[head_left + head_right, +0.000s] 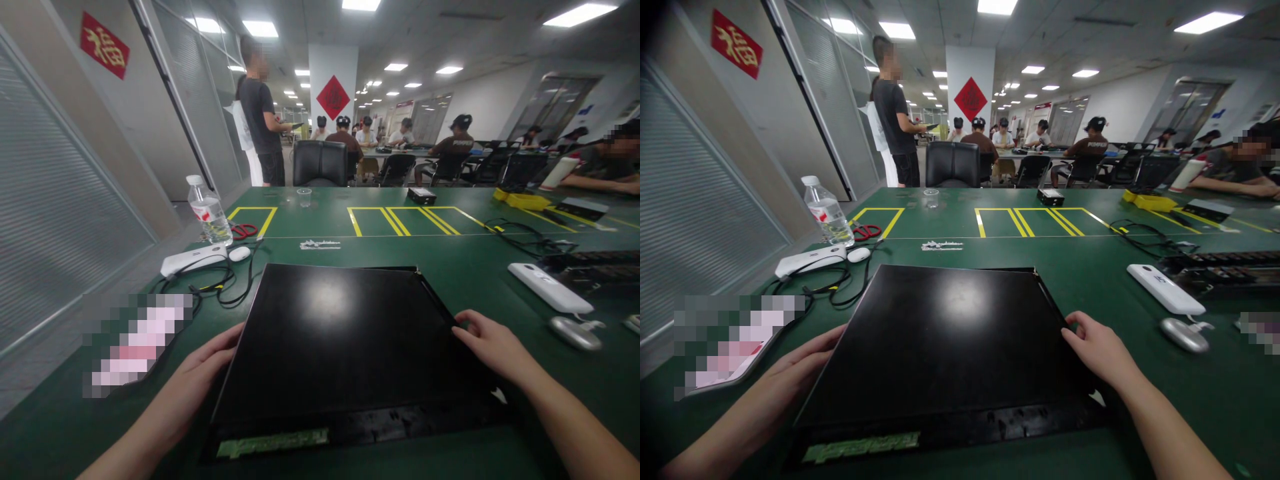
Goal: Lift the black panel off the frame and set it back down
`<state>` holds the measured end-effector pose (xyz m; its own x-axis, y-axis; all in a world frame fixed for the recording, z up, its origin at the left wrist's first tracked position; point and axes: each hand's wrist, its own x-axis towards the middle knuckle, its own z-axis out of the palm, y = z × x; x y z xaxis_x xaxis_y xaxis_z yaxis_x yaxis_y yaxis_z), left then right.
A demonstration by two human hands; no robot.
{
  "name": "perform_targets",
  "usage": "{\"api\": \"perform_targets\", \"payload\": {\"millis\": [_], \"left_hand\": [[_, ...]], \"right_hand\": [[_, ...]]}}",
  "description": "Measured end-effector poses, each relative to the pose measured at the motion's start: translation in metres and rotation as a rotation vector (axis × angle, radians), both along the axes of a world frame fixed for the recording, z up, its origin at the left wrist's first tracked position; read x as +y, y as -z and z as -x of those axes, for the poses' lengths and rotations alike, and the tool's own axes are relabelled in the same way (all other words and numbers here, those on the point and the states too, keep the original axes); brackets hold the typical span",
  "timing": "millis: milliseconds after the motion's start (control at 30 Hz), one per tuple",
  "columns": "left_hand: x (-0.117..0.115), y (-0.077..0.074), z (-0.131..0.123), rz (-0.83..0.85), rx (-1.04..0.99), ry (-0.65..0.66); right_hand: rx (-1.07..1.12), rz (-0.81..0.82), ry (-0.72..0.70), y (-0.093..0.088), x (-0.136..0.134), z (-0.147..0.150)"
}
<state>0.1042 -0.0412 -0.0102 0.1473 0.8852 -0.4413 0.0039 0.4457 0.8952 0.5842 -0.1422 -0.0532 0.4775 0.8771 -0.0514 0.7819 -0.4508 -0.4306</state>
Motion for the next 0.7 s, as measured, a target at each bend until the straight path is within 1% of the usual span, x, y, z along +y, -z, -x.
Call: {"api": "perform_targets", "payload": {"millis": [167,333,400,467,567,633,700], "left_hand": [[0.0,0.004,0.004,0.002,-0.052,-0.007],[0.0,0.011,0.01,-0.112,-0.062,0.047],[-0.002,0.009,0.008,-0.114,-0.116,0.051],[-0.006,0.003,0.004,-0.092,-0.189,0.024],[-0.011,-0.006,-0.001,-0.061,-0.234,-0.033],[-0.013,-0.008,-0.003,-0.057,-0.245,-0.054],[-0.013,-0.006,-0.002,-0.069,-0.258,-0.055]], "right_hand": [[0.001,-0.016,-0.006,0.0,0.0,0.0],[0.021,-0.02,0.013,0.001,0.0,-0.002],[0.033,-0.039,0.019,0.001,-0.001,-0.003],[0.046,-0.067,0.029,0.0,-0.002,-0.002],[0.064,-0.093,0.057,-0.004,-0.002,0.001],[0.078,-0.096,0.071,-0.007,-0.002,0.002],[0.103,-0.096,0.086,-0.008,0.0,0.003]]}}
